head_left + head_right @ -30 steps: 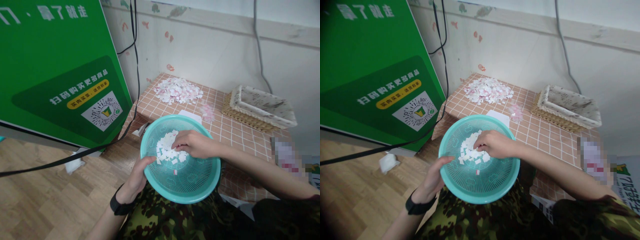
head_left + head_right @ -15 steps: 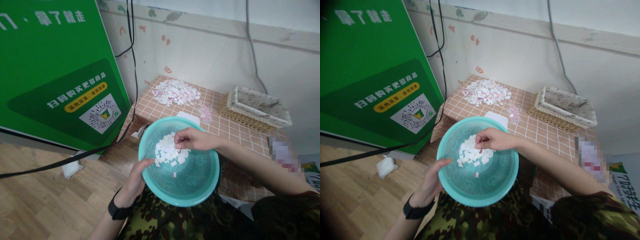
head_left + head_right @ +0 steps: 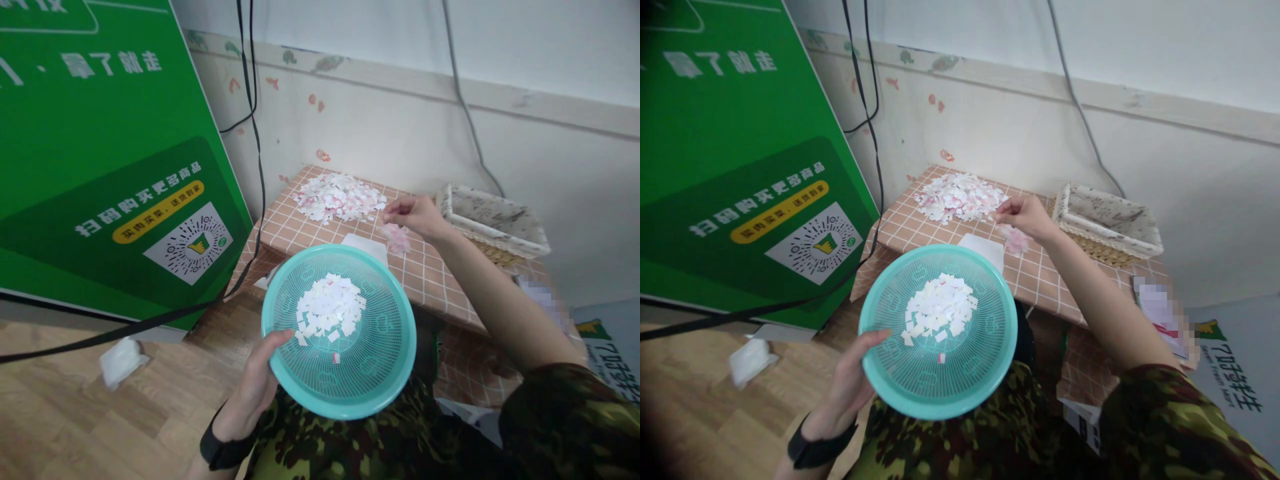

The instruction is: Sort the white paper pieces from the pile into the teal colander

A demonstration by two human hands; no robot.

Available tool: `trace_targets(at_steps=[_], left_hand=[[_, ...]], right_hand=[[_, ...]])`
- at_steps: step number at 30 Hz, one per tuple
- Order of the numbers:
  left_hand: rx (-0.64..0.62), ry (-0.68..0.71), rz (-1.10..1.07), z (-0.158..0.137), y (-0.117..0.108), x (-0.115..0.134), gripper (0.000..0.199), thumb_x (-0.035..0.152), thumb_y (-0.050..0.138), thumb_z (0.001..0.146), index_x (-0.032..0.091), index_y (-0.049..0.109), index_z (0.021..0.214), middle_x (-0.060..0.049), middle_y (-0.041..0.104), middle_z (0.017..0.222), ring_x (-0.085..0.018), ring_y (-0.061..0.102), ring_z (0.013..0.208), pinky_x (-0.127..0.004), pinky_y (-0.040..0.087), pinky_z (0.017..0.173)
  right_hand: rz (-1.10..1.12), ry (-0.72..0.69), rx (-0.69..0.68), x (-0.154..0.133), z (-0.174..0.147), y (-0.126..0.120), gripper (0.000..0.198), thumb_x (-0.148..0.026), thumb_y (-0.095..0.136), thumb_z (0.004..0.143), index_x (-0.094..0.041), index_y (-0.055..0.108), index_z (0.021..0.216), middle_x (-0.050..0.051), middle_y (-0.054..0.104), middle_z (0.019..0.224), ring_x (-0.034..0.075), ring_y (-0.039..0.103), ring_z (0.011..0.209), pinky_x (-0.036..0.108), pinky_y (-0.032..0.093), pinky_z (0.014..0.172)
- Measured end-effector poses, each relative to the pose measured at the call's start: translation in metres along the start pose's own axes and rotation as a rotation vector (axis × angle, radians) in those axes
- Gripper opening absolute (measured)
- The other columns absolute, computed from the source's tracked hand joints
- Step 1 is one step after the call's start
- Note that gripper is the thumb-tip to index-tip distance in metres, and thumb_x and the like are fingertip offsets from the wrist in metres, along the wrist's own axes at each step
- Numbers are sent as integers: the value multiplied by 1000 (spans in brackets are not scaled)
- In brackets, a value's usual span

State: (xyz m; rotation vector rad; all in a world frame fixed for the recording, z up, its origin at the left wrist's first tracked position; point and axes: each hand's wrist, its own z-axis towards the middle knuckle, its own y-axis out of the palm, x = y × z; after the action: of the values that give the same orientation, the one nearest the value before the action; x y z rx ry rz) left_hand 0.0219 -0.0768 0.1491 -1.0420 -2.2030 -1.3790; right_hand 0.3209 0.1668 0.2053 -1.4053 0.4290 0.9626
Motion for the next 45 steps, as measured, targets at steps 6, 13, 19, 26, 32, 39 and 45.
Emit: trace_targets(at_steps=[6,13,19,26,32,39,45], left_hand=[[31,-8,25,0,1,2,42,24,61,74,13,62,115,-11,71,102,-30,64,94,-42,45,89],[77,-20,30,-2,3,5,41,23,64,71,12,65,110,-10,72,97,-31,65,93,-43,46,89],[55,-15,13,-2,5,5,37,22,62,73,12,65,108,-10,71,101,-30,61,101,-42,44,93],[77,-34,-4,-2,7,6,37,23,64,70,12,67,106,-10,72,97,-31,61,102,-42,43,93],[95,-33,-11,-1,4,3,40,23,64,70,11,66,108,-10,72,97,-32,61,101,-43,44,93],[88,-36,-24,1,2,3,34,22,65,70,10,69,102,-11,73,96,-32,61,101,-43,42,95],[95,-41,-43,0,0,1,32,21,66,69,11,70,99,-10,73,91,-32,62,100,-43,43,93]], right_hand=[[-464,87,10,54,25,-15,25,-35,61,71,-13,71,79,6,67,65,16,58,61,26,40,55],[-500,78,-53,64,30,-15,23,-31,59,73,-15,73,83,5,68,68,14,57,61,25,40,57],[-418,82,-85,62,30,-17,25,-30,62,71,-14,72,87,5,67,67,13,56,57,25,42,56],[-356,72,-75,55,34,-9,23,-25,61,70,-11,70,86,5,66,64,12,55,55,24,40,53],[-479,51,-41,45,39,-1,20,-31,64,67,-14,68,75,3,64,61,11,55,54,22,37,51],[-364,54,-81,42,49,17,26,-35,60,73,-14,70,84,3,67,64,11,56,53,22,40,51],[-637,23,-137,42,51,15,23,-23,59,71,-19,72,89,4,70,79,17,62,72,25,42,64]])
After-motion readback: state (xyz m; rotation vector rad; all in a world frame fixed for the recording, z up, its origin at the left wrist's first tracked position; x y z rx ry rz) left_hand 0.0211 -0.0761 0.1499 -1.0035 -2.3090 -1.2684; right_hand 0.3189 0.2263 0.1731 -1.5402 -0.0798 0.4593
